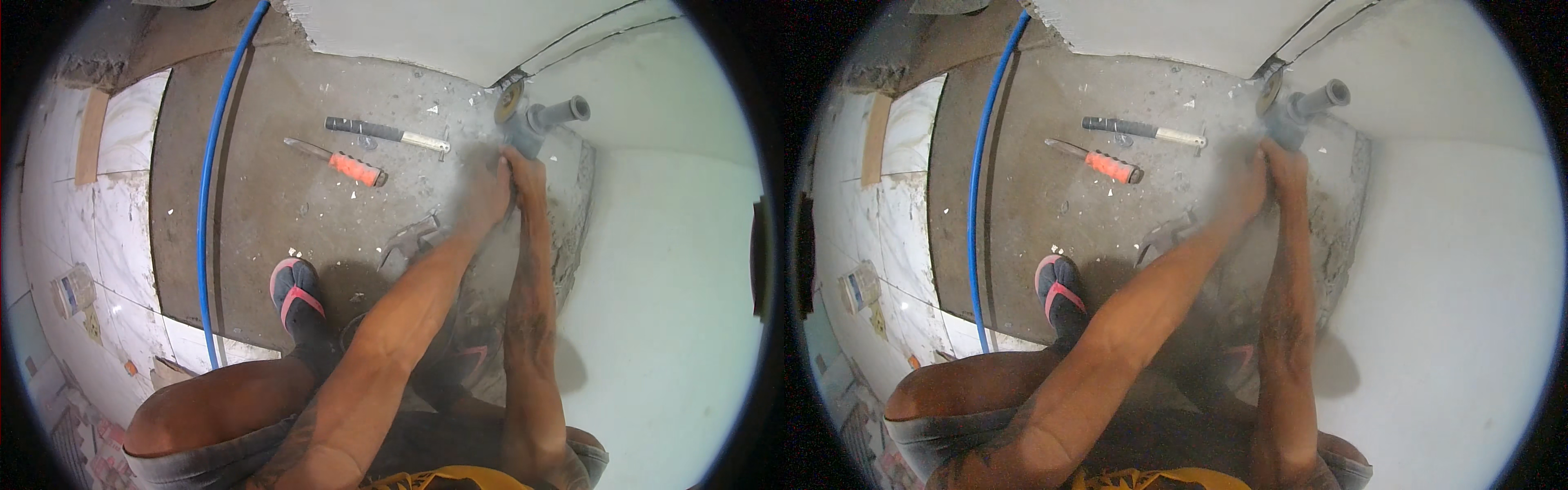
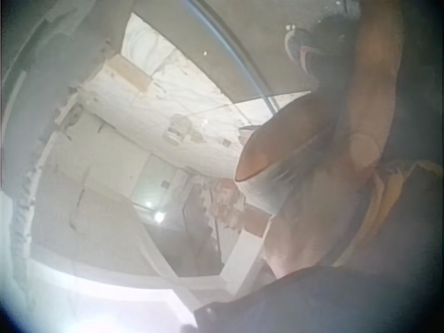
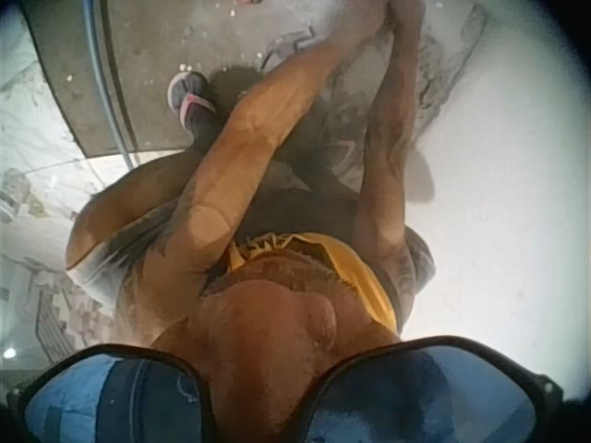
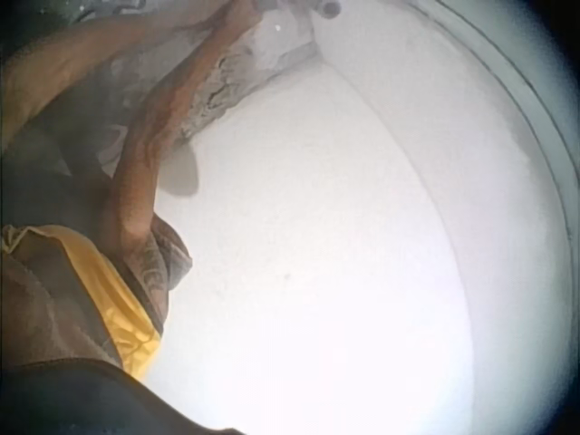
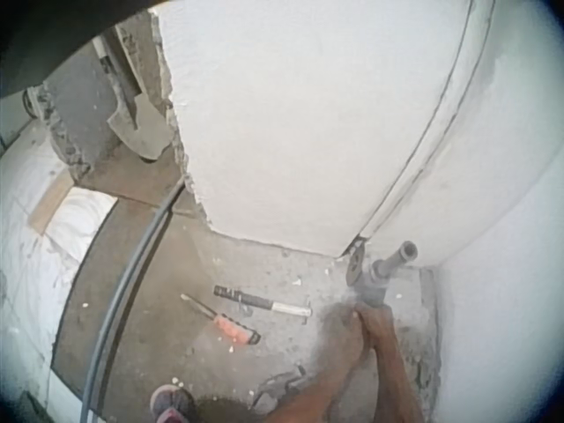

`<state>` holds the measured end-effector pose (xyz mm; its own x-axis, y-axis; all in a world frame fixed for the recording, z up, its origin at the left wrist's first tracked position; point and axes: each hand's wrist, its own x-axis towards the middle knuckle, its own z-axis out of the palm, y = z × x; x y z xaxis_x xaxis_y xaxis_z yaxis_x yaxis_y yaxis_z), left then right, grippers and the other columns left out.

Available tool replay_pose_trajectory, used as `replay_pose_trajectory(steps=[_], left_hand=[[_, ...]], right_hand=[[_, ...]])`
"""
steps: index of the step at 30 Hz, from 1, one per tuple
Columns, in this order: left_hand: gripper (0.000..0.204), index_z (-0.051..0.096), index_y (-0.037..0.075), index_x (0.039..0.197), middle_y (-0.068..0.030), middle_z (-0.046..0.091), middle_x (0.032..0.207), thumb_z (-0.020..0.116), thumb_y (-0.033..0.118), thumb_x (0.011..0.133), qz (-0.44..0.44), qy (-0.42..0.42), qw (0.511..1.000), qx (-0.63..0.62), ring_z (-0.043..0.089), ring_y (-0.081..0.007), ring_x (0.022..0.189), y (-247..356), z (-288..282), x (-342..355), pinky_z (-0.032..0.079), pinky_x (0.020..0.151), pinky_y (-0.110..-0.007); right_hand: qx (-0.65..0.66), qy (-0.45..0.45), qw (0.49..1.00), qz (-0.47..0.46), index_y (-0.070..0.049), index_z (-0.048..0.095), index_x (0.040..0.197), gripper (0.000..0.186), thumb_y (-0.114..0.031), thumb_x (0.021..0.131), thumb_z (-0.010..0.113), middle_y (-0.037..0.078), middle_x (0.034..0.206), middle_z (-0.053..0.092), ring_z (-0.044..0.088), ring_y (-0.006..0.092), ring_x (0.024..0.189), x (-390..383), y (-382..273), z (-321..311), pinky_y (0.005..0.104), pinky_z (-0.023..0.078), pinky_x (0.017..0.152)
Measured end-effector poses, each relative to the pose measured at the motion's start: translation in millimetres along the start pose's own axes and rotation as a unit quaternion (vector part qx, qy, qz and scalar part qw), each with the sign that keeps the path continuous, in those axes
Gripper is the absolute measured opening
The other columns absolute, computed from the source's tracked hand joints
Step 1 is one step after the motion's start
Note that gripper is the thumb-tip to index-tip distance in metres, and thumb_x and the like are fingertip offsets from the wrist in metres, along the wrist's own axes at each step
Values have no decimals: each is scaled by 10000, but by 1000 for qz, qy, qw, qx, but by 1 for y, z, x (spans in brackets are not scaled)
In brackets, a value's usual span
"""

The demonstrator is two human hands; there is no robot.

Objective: The person plugs in an angle grinder, uses it to cut along a wall corner, and then unplugs the grinder and walks through the work area holding it.

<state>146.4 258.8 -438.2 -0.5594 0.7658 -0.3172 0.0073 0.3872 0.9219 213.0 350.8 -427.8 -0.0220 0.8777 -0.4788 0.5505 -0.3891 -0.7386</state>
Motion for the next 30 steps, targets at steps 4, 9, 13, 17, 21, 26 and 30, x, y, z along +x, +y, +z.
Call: replay_pose_trajectory(steps=[4, 9, 13, 17, 21, 26, 30], left_hand=[[626, 333, -28, 1440, -288, 412, 1434, 409, 423, 1012, -28, -23, 997, 64, 410, -445, 1322, -3, -1, 2, 330, 1103, -481], [669, 302, -25, 1461, -294, 381, 1461, 375, 464, 1010, -15, -32, 999, 27, 405, -450, 1327, -13, 0, 2, 348, 1090, -486], [660, 323, -22, 1433, -337, 416, 1409, 360, 482, 1009, -29, -4, 999, 17, 456, -476, 1269, -3, -1, -2, 389, 1048, -498], [630, 358, -31, 1384, -370, 500, 1294, 384, 473, 1006, -78, -72, 994, 16, 514, -504, 1181, 12, -5, -4, 427, 994, -508], [626, 419, -61, 1295, -367, 582, 1156, 408, 488, 995, -48, -49, 998, 12, 560, -523, 1087, 15, -5, -5, 454, 931, -518], [619, 463, -70, 1221, -348, 609, 1114, 412, 502, 990, -62, -34, 997, -8, 580, -509, 1067, 24, -8, -9, 464, 903, -516], [658, 480, -88, 1230, -378, 547, 1203, 365, 519, 1002, -75, -57, 996, -6, 527, -524, 1143, 33, -15, -14, 408, 968, -532]], right_hand=[[26, -15, 999, 13, 119, 679, 972, 548, -361, 720, 756, 153, 898, 702, 632, 222, 816, 6, 4, 6, 353, 491, 720], [15, -8, 1000, 11, 106, 667, 876, 402, -266, 752, 754, 89, 830, 658, 585, 167, 691, 3, 3, 10, 326, 467, 597], [21, -22, 999, -13, 129, 673, 961, 552, -358, 709, 734, 141, 888, 693, 625, 199, 805, -7, -2, 4, 351, 489, 706], [10, -1, 1000, -26, 122, 675, 923, 514, -347, 719, 724, 132, 844, 693, 617, 193, 771, -15, -15, -3, 348, 485, 684], [1, -8, 999, -44, 115, 679, 881, 477, -335, 728, 721, 123, 814, 689, 614, 185, 742, -15, -18, -6, 349, 484, 659], [45, 12, 997, -66, 58, 682, 816, 358, -286, 749, 754, 55, 778, 648, 573, 141, 653, -22, -21, -7, 313, 458, 589], [57, 14, 998, -37, 42, 681, 801, 329, -273, 740, 755, 49, 762, 647, 576, 144, 638, -33, -29, -7, 308, 452, 573]])
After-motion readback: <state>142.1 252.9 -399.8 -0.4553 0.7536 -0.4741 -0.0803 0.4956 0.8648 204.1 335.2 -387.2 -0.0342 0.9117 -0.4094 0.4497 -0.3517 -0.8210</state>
